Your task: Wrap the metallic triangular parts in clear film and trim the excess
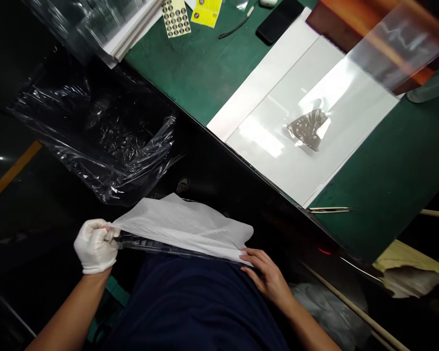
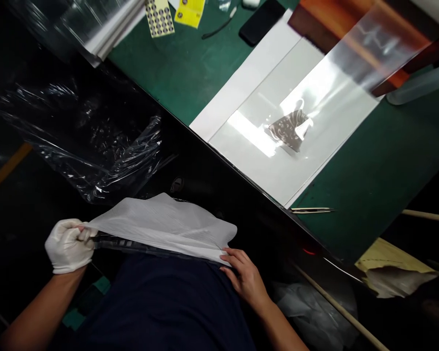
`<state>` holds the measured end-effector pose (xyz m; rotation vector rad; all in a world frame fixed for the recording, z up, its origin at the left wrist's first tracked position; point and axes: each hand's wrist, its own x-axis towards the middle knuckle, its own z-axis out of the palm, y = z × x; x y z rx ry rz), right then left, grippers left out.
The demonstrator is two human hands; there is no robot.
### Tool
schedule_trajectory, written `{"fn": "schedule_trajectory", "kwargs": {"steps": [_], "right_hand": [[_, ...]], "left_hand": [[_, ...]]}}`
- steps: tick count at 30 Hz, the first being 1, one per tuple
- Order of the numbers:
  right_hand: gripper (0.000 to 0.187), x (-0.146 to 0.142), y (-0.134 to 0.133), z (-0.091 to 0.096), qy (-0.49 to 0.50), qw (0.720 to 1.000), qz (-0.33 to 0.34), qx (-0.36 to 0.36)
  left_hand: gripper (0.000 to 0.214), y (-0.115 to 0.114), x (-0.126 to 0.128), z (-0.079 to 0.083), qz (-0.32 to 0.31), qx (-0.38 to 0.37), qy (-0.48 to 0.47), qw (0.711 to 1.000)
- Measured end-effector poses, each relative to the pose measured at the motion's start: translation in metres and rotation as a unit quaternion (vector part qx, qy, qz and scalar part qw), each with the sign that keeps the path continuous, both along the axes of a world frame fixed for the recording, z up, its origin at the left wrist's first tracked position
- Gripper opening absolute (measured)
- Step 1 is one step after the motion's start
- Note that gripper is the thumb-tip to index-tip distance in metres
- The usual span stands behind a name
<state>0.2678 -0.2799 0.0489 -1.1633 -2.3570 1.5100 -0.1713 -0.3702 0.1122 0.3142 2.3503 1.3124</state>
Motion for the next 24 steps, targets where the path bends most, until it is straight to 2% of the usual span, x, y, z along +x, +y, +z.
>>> {"fn": "schedule_trajectory", "kwargs": {"steps": [2, 6, 8, 10, 12, 13, 15, 17, 21, 24], "right_hand": [[0.020, 0.000, 0.003, -0.002, -0.013, 0.999, 0.025, 0.037], [0.019, 0.005, 0.013, -0.002, -0.025, 0.994, 0.055, 0.093], [0.018, 0.012, 0.017, 0.003, -0.023, 0.992, 0.061, 0.110], [0.019, 0.021, 0.018, 0.012, -0.022, 0.989, 0.062, 0.130], [0.020, 0.032, 0.017, 0.027, -0.030, 0.987, 0.064, 0.144], [0.021, 0.037, 0.016, 0.036, -0.039, 0.987, 0.067, 0.144], [0.021, 0.045, 0.014, 0.057, -0.061, 0.987, 0.075, 0.132], [0.019, 0.051, 0.015, 0.078, -0.079, 0.985, 0.077, 0.130], [0.016, 0.061, 0.027, 0.115, -0.115, 0.978, 0.089, 0.152], [0.015, 0.068, 0.049, 0.139, -0.141, 0.973, 0.090, 0.156]], "left_hand": [[0.012, -0.001, 0.000, 0.001, 0.016, 0.031, 0.008, 0.999], [0.008, -0.009, -0.016, 0.001, -0.016, 0.010, 0.079, 0.997], [0.005, -0.015, -0.028, 0.000, -0.093, -0.032, 0.125, 0.987], [0.006, -0.020, -0.035, -0.006, -0.211, -0.074, 0.128, 0.966], [0.012, -0.022, -0.034, -0.015, -0.304, -0.091, 0.065, 0.946], [0.014, -0.021, -0.031, -0.022, -0.321, -0.090, 0.007, 0.943], [0.016, -0.014, -0.021, -0.038, -0.309, -0.093, -0.115, 0.940], [0.022, -0.004, -0.009, -0.058, -0.267, -0.096, -0.199, 0.938], [0.029, 0.020, 0.016, -0.099, -0.218, -0.082, -0.259, 0.937], [0.031, 0.035, 0.030, -0.112, -0.202, -0.048, -0.309, 0.928]]}}
